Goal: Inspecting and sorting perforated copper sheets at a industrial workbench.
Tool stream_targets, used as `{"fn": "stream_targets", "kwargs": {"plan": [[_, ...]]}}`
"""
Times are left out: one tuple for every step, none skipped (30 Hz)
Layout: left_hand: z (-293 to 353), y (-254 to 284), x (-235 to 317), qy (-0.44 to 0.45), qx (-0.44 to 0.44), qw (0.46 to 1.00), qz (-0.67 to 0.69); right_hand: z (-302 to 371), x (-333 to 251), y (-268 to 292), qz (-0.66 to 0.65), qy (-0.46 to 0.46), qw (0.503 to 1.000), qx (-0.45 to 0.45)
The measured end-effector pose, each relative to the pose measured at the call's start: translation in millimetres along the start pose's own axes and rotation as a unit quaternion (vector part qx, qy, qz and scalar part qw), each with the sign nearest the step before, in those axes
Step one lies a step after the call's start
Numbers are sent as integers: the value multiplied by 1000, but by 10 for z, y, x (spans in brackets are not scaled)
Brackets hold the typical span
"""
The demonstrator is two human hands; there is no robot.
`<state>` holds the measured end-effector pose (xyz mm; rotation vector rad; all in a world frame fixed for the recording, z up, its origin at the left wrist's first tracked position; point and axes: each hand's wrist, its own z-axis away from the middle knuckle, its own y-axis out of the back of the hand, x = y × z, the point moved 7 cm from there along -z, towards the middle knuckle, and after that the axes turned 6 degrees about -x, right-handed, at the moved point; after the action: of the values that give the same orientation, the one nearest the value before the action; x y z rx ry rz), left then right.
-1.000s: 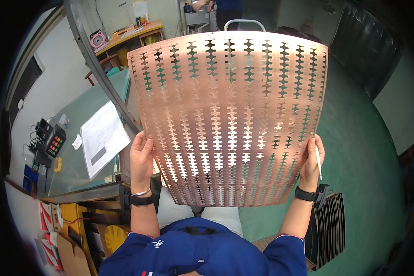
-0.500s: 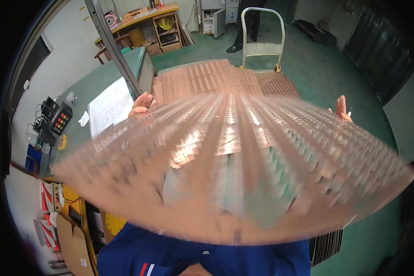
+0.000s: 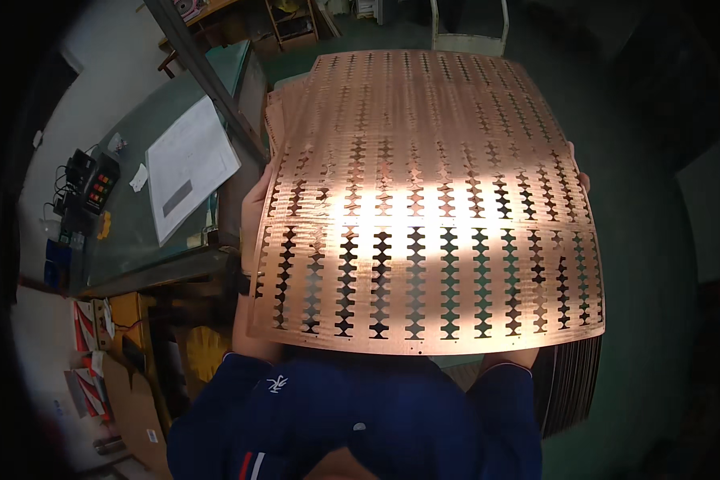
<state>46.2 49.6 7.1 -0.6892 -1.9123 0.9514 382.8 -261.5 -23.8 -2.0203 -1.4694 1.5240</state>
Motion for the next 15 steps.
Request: {"fn": "stream_targets", "kwargs": {"plan": [[13, -16, -8, -2, 76, 997, -14, 39, 52, 41, -1, -10, 1000, 9], [-3, -85, -18, -13, 88, 996, -25, 66, 85, 93, 0, -19, 1000, 15], [19, -73, -23, -15, 92, 995, -24, 94, 130, 133, -1, -29, 999, 23], [4, -60, -71, 2, 80, 997, -17, 150, 119, 163, 3, -33, 999, 34], [-12, -39, -125, 20, 67, 997, -9, 196, 91, 204, 10, -37, 998, 44], [-30, 38, -156, 19, 79, 996, -35, 238, 82, 228, 13, -40, 998, 53], [-21, 28, -177, 21, 81, 996, -34, 259, 121, 266, 11, -45, 997, 59], [-14, 17, -182, 11, 90, 995, -41, 285, 155, 309, 10, -52, 996, 65], [-6, 6, -187, 2, 99, 994, -48, 331, 207, 347, 7, -59, 996, 73], [-11, -17, -204, -1, 91, 995, -38, 325, 266, 396, 7, -64, 995, 78], [-9, -7, -225, 0, 93, 995, -36, 362, 304, 424, 9, -72, 994, 85], [-9, -21, -222, -18, 78, 997, -24, 422, 325, 476, 10, -78, 993, 94], [-18, -33, -233, -30, 61, 998, -10, 472, 331, 533, 17, -82, 991, 105], [-33, -39, -258, -25, 62, 998, -5, 523, 343, 595, 25, -84, 989, 117], [-32, -61, -227, -46, 75, 996, -22, 563, 405, 662, 29, -92, 988, 124]]}}
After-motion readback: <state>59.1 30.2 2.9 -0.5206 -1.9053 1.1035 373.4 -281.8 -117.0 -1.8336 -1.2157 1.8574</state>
